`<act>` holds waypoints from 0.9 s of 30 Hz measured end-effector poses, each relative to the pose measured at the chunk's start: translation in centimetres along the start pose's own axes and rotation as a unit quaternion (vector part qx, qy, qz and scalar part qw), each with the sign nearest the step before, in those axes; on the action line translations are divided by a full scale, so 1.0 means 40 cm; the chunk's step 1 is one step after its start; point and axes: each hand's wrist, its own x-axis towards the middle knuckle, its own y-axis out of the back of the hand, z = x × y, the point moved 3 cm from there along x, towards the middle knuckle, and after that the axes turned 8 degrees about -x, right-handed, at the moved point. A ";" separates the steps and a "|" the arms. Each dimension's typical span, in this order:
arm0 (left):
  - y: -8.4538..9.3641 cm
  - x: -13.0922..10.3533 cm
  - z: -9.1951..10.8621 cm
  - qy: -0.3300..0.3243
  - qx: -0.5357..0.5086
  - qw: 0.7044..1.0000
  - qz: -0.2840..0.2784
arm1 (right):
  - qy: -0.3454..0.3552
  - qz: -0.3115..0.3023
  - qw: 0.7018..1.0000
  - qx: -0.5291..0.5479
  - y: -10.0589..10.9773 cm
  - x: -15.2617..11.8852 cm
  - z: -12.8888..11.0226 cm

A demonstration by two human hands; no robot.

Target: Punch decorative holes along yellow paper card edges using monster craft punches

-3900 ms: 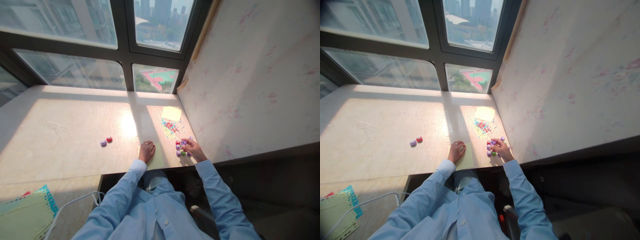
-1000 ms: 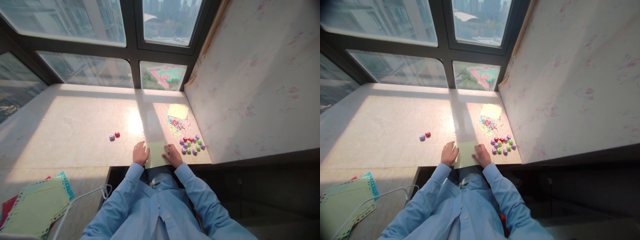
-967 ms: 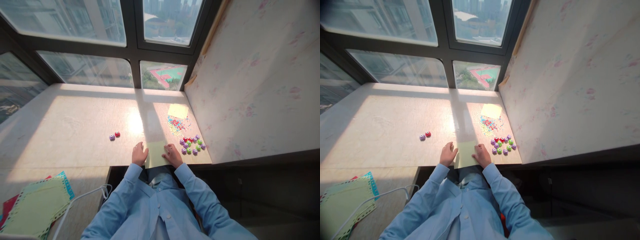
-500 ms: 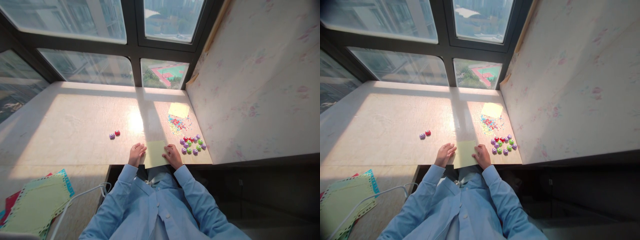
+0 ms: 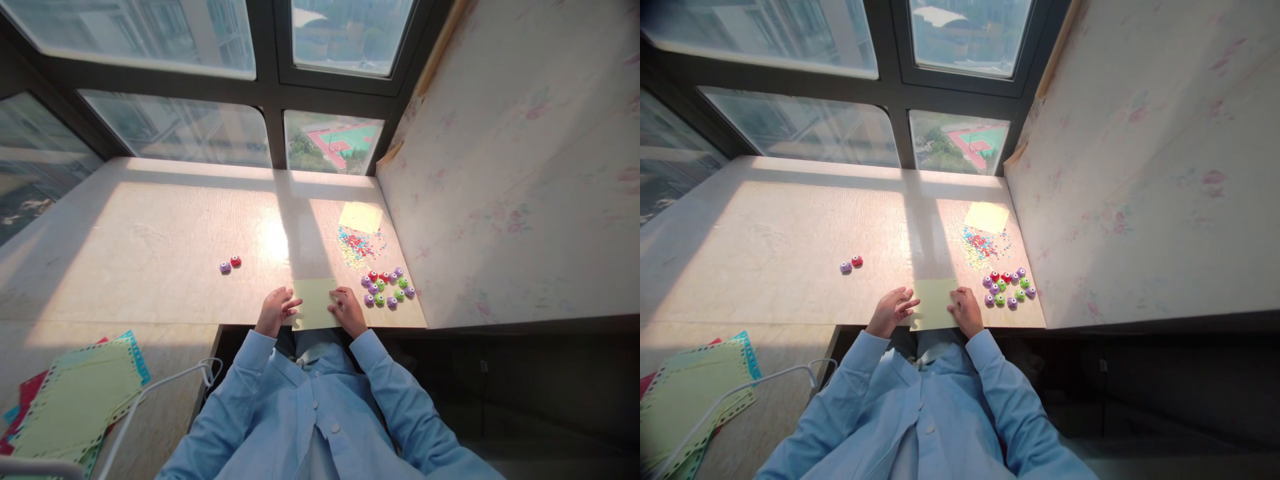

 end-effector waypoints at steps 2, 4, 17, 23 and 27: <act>0.009 0.021 -0.006 -0.038 0.068 0.997 0.019 | 0.001 0.003 1.000 0.014 0.001 -0.003 0.003; 0.023 0.046 0.001 -0.141 0.198 0.969 0.052 | -0.002 0.005 1.000 0.024 0.004 -0.006 0.005; 0.008 0.135 0.035 -0.296 0.658 0.691 0.033 | 0.000 -0.001 0.999 0.038 0.012 -0.008 0.007; 0.000 0.131 0.020 -0.316 0.702 0.637 0.031 | -0.001 0.001 0.999 0.048 0.013 -0.010 0.005; 0.004 0.136 0.016 -0.318 0.685 0.654 0.030 | -0.005 -0.002 0.999 0.045 0.013 -0.011 0.005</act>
